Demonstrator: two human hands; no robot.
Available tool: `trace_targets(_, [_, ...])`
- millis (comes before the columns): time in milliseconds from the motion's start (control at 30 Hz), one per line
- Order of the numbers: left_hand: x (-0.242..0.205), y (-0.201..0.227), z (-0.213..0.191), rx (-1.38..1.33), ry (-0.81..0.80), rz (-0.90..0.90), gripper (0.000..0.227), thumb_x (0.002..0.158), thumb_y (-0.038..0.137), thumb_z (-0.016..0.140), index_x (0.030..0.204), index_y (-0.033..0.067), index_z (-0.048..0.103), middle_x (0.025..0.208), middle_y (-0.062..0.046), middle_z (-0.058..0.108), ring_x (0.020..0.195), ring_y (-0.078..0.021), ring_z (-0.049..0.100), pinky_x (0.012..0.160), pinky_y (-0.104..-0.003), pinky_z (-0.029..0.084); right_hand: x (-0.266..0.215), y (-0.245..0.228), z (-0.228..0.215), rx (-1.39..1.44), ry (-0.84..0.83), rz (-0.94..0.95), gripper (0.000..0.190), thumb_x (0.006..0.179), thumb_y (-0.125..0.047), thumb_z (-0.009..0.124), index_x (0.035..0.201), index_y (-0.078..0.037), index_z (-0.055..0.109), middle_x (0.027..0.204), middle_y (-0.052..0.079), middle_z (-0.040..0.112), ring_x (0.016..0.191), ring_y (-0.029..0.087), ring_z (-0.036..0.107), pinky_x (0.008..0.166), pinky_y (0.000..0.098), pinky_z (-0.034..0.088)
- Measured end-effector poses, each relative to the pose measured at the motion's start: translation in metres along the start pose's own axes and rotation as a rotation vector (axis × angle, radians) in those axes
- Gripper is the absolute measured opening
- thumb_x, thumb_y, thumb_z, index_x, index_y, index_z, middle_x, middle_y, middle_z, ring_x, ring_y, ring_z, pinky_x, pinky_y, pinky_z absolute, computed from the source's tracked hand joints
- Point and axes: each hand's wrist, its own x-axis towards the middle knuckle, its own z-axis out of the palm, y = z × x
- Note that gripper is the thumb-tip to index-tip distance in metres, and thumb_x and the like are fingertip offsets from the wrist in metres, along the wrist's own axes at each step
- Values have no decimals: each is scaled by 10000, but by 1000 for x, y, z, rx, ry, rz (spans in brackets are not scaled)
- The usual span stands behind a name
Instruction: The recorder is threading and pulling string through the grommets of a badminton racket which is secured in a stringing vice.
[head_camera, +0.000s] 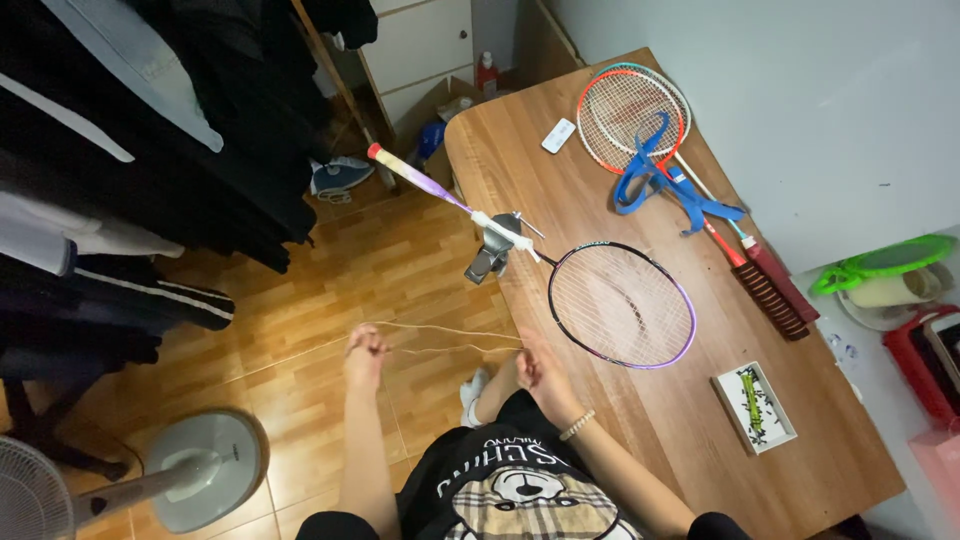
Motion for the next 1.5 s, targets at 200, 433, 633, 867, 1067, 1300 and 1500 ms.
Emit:
trace_targets(200, [-15,27,-33,-484,64,39,184,1075,224,473,923,145,538,788,10,499,681,-146,415,733,-346,434,19,13,-35,107,115,-180,301,1085,-337,426,1199,-106,581,686,-19,467,576,101,398,565,243,342])
trace_targets(433, [11,-40,-57,-448,5,-148,174,990,231,501,901,142,621,629,51,435,528,-106,369,533,-297,387,16,31,-20,-31,288,-284,331,1087,-360,400,943,-106,555,659,2,540,556,119,432,516,261,342])
trace_targets(633, [-5,-89,18,485,-224,-570,408,966,368,589,1227,67,680,1028,-127,755,882,-250,747,806,-402,631,17,62,-4,-566,-28,-326,444,1113,-382,366,873,-91,601,685,19,635,595,93,543,554,227,441])
trace_targets(867, [-55,-58,132,775,-678,-133,430,983,446,569,1241,129,701,1301,-55,708,1175,-153,657,942,-336,550,-4,75,32,-1003,-528,-23,391,1123,-278,395,881,-41,592,697,44,609,626,163,603,612,323,519])
trace_targets(1067, [-91,-58,159,1153,-1175,-99,365,1064,352,604,1040,20,752,1037,-77,731,918,-164,651,820,-334,529,25,111,28,-1276,-883,-201,218,965,-153,527,1032,13,651,921,160,704,829,296,681,741,435,539])
trace_targets(1300, [-52,-72,116,787,-900,-325,259,1010,255,525,1092,93,710,804,-4,650,727,-159,648,680,-307,521,43,123,21,-1461,-841,-287,142,1012,-146,604,1064,-50,695,985,177,729,913,337,691,816,457,536])
trace_targets(1500, [-13,16,61,1154,-93,60,718,1049,593,410,786,9,734,694,-127,690,699,-217,660,694,-390,510,23,67,54,-978,-342,-175,310,984,-212,615,1261,-91,546,848,36,649,692,175,618,600,348,523])
